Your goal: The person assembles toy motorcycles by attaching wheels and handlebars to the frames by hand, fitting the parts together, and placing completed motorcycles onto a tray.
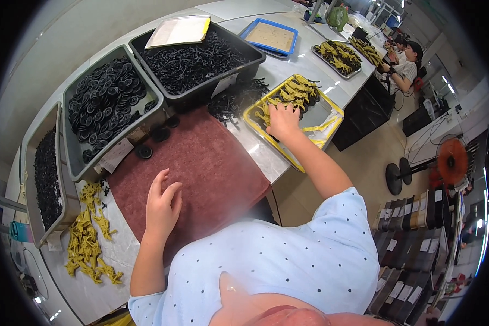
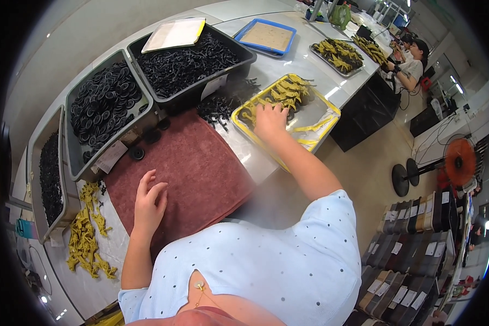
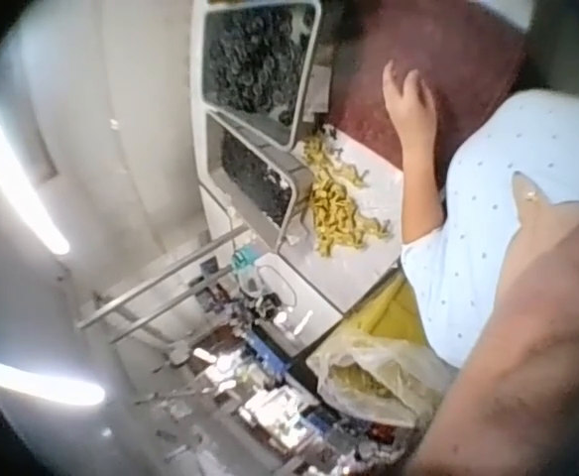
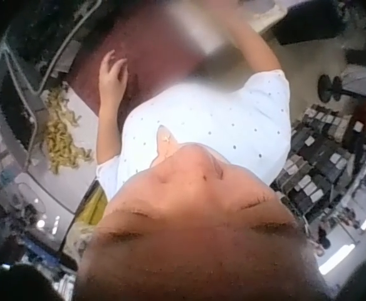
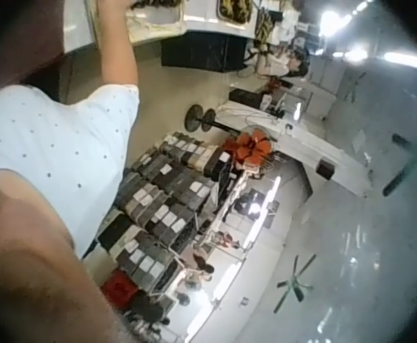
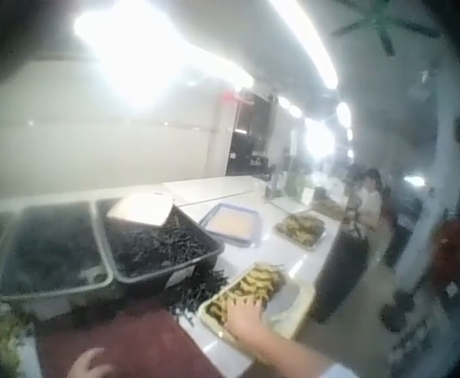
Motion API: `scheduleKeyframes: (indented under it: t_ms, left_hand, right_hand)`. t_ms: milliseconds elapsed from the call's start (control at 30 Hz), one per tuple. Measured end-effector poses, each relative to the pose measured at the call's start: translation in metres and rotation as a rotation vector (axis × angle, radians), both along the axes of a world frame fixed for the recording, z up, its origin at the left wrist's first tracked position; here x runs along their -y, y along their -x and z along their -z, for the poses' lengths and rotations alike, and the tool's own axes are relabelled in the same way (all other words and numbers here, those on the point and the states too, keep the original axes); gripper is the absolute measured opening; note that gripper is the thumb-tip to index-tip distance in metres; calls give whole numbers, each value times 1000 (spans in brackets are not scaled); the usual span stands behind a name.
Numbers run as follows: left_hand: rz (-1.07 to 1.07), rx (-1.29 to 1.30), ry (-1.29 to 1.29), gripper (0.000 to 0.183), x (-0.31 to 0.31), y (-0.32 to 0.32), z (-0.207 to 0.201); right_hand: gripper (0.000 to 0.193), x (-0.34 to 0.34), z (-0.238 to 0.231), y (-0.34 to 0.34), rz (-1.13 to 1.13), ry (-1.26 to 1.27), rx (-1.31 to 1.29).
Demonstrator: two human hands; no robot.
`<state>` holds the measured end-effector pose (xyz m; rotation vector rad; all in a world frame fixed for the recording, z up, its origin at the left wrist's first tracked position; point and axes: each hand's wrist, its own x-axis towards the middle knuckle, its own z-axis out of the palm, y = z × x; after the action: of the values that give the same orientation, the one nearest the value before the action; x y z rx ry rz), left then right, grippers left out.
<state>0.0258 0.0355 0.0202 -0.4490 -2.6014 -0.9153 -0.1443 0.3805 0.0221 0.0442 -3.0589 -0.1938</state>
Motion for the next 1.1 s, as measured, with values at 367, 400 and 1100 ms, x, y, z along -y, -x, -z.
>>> scheduleKeyframes:
  t_ms: [367,400,1100]
  left_hand:
    - [60,-32,39,21,-1,-3,-7]
    - [37,-26,36,21,0,-7,-9]
    - [-942,-101,349,32,104,-139,-6]
  right_hand:
    - [66,-18,28,34,209,-170,-142]
    - [68,-17,28,37,222,-194,-151]
    - [59,49,-18,-31,-334,293,-323]
